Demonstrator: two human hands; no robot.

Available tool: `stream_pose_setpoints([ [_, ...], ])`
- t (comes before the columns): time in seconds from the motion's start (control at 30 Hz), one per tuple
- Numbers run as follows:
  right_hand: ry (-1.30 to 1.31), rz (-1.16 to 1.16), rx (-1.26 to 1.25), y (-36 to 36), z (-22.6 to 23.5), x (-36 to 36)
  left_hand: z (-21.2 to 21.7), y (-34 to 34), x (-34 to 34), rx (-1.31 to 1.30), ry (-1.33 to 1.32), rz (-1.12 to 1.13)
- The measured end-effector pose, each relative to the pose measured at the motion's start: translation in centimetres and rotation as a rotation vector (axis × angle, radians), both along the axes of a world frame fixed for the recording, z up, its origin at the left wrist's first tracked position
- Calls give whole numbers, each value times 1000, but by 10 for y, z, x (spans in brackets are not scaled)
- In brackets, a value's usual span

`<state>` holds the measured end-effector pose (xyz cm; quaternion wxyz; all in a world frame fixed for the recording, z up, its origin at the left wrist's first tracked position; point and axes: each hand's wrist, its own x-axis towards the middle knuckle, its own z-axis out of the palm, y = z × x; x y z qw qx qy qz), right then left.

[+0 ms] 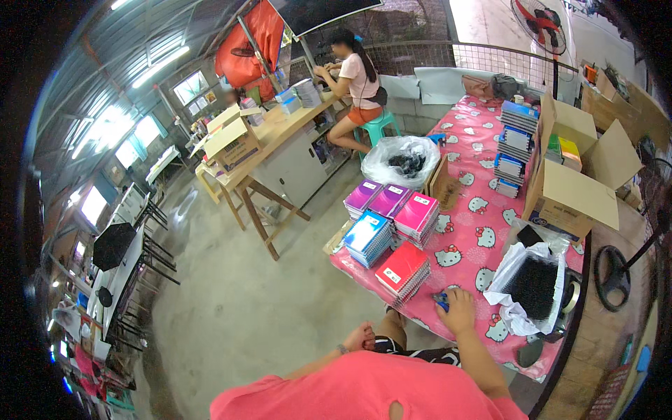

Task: The person assembles notebooks by manually threading spiral coils through the holes of paper stacks and covers, then uses pliers to cut or bend the wire ends before placing the notebooks into a cardboard box.

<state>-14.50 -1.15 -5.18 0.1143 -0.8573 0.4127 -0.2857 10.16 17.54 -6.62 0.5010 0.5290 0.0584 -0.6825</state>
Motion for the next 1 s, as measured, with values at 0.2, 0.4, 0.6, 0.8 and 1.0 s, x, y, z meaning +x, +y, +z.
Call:
stream_pose_setpoints([
  [0.2,-7,-9,13,0,1,0,-7,10,15,-8,30,203],
  [0.4,-4,7,30,-1,4,3,5,14,42,-251,-135,440],
  [0.6,1,-6,7,-3,4,-1,102,-44,68,-380,-156,642],
  [0.8,-21,-3,15,-3,3,2,160,-78,65,-597,-170,537],
  [1.0,-18,-3,-1,-4,3,4,132,-66,57,-432,-173,550],
])
